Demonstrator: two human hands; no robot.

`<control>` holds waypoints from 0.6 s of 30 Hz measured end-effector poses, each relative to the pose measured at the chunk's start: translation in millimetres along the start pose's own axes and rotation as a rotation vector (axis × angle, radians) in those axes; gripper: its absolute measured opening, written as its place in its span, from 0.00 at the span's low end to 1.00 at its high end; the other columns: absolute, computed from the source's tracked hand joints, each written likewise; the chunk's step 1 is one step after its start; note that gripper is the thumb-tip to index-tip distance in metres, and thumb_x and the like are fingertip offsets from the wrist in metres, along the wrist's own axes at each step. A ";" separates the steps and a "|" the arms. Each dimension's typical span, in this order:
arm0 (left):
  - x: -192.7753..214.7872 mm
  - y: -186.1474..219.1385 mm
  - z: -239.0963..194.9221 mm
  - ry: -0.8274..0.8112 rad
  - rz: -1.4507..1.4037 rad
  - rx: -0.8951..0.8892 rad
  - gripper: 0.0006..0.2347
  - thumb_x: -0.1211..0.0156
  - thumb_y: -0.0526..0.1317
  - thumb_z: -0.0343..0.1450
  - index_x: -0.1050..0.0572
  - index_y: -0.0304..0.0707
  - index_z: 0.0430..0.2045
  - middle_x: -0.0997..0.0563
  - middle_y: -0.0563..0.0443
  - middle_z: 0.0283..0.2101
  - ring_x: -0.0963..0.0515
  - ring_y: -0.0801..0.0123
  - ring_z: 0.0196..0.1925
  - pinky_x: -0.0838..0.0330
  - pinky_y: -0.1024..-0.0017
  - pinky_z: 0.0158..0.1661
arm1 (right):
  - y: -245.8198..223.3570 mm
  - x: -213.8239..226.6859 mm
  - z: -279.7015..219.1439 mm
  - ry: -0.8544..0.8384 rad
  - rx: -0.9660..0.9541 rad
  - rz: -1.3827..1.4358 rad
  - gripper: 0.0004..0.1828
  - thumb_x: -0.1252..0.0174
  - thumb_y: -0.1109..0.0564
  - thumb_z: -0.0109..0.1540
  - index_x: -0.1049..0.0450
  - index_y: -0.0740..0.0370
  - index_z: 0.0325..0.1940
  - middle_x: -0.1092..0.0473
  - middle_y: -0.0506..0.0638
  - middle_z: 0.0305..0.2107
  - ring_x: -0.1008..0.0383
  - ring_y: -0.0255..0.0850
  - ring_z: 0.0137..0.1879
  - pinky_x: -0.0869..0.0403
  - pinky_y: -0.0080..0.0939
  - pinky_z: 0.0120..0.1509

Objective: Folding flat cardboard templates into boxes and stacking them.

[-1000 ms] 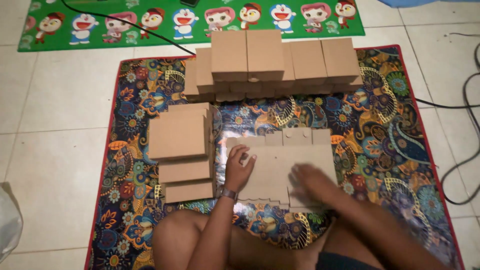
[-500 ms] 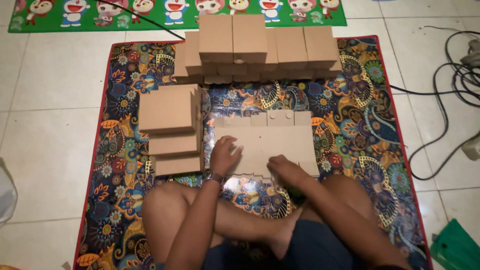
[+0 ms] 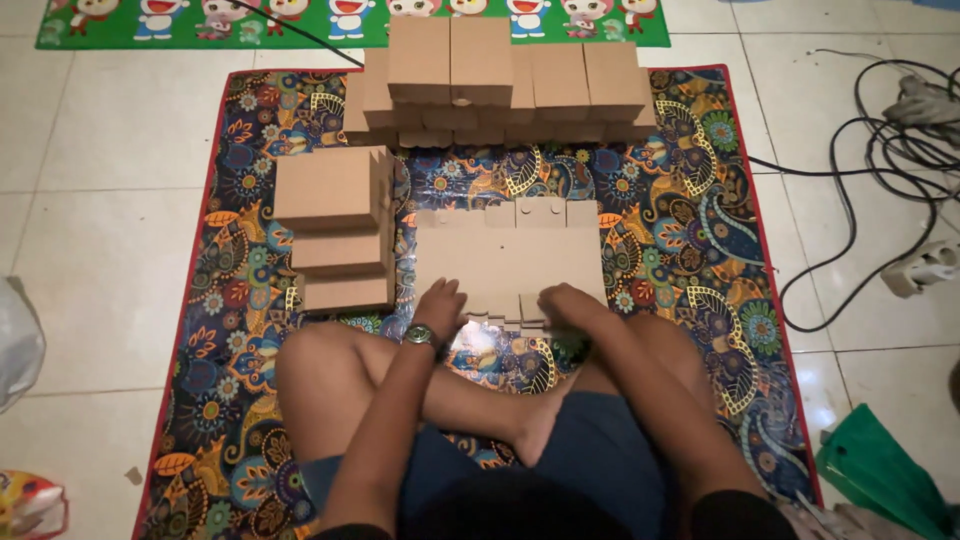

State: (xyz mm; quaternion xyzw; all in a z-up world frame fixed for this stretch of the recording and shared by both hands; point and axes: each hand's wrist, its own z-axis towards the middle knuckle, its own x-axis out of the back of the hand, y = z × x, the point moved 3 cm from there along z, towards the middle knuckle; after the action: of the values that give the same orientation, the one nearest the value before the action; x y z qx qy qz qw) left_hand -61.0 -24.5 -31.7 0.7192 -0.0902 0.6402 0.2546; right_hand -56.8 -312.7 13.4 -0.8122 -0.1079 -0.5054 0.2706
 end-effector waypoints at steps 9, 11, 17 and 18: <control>-11.1 -0.9 3.3 0.058 0.040 0.000 0.09 0.34 0.45 0.67 0.23 0.45 0.34 0.26 0.51 0.45 0.26 0.52 0.55 0.24 0.59 0.51 | 21.0 -6.4 7.0 0.050 -0.091 -0.133 0.14 0.45 0.55 0.64 0.22 0.54 0.52 0.20 0.56 0.39 0.18 0.55 0.51 0.20 0.55 0.54; -5.0 0.7 1.6 0.046 0.052 0.014 0.09 0.34 0.46 0.66 0.23 0.47 0.34 0.26 0.52 0.45 0.26 0.54 0.56 0.24 0.61 0.52 | 29.7 -7.9 6.4 0.022 -0.139 -0.173 0.12 0.45 0.55 0.64 0.21 0.52 0.50 0.20 0.54 0.38 0.18 0.55 0.50 0.20 0.55 0.53; -40.8 -11.4 6.4 0.027 0.064 0.078 0.12 0.32 0.46 0.67 0.23 0.46 0.40 0.25 0.51 0.54 0.28 0.53 0.64 0.27 0.60 0.59 | 45.4 -35.6 -0.4 0.007 -0.247 -0.126 0.09 0.43 0.52 0.62 0.18 0.43 0.43 0.20 0.49 0.39 0.18 0.53 0.51 0.20 0.55 0.53; -43.5 -13.7 8.7 0.029 0.063 0.087 0.12 0.32 0.46 0.67 0.23 0.44 0.40 0.25 0.50 0.56 0.28 0.52 0.64 0.27 0.60 0.60 | 49.7 -41.7 1.8 0.016 -0.255 -0.128 0.09 0.41 0.51 0.62 0.18 0.42 0.45 0.21 0.50 0.39 0.19 0.55 0.51 0.19 0.57 0.53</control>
State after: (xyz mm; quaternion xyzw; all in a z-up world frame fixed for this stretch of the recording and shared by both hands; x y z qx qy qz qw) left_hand -54.2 -25.5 -77.6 0.7171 -0.0813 0.6614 0.2042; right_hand -52.5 -348.9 -40.3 -0.8274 -0.0923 -0.5377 0.1334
